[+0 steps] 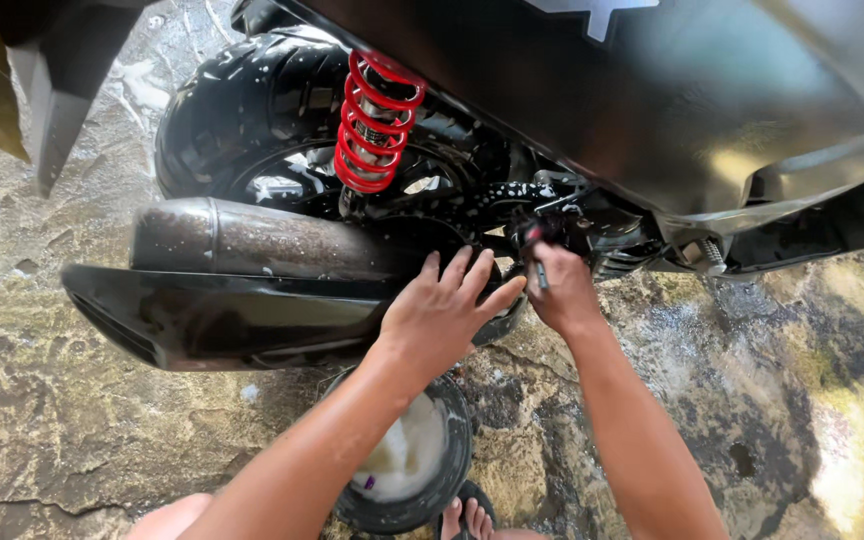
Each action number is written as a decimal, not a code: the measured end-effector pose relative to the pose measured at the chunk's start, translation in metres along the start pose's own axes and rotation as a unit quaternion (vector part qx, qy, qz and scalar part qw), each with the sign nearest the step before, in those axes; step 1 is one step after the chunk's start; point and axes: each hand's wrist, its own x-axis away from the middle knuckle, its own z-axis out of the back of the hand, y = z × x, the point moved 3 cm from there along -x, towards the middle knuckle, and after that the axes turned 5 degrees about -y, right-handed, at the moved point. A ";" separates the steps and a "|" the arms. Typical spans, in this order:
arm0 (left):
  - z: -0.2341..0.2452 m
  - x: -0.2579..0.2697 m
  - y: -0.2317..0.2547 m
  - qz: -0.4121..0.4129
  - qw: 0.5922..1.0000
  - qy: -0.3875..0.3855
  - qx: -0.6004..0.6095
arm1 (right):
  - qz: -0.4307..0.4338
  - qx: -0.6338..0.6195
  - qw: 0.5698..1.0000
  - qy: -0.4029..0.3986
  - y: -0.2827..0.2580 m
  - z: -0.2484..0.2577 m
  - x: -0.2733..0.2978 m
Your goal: The person scrubs the rear wheel, chain, and exhaust area of a motorcycle using a small brush and soapy water. They then switch to a sponge to wash the rear fender, taillight, and seat, covering the vehicle with soap suds.
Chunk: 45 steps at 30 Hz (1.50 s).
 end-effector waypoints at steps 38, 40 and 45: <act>-0.025 -0.013 0.005 0.030 0.996 0.080 -0.024 | -0.032 0.010 0.999 -0.013 -0.050 0.040 0.020; -0.024 -0.015 0.001 0.036 0.996 0.082 -0.027 | -0.021 0.015 1.000 -0.010 -0.062 0.046 0.016; -0.050 -0.027 0.005 0.031 0.996 0.082 -0.015 | -0.031 0.042 0.999 -0.008 0.000 -0.022 -0.012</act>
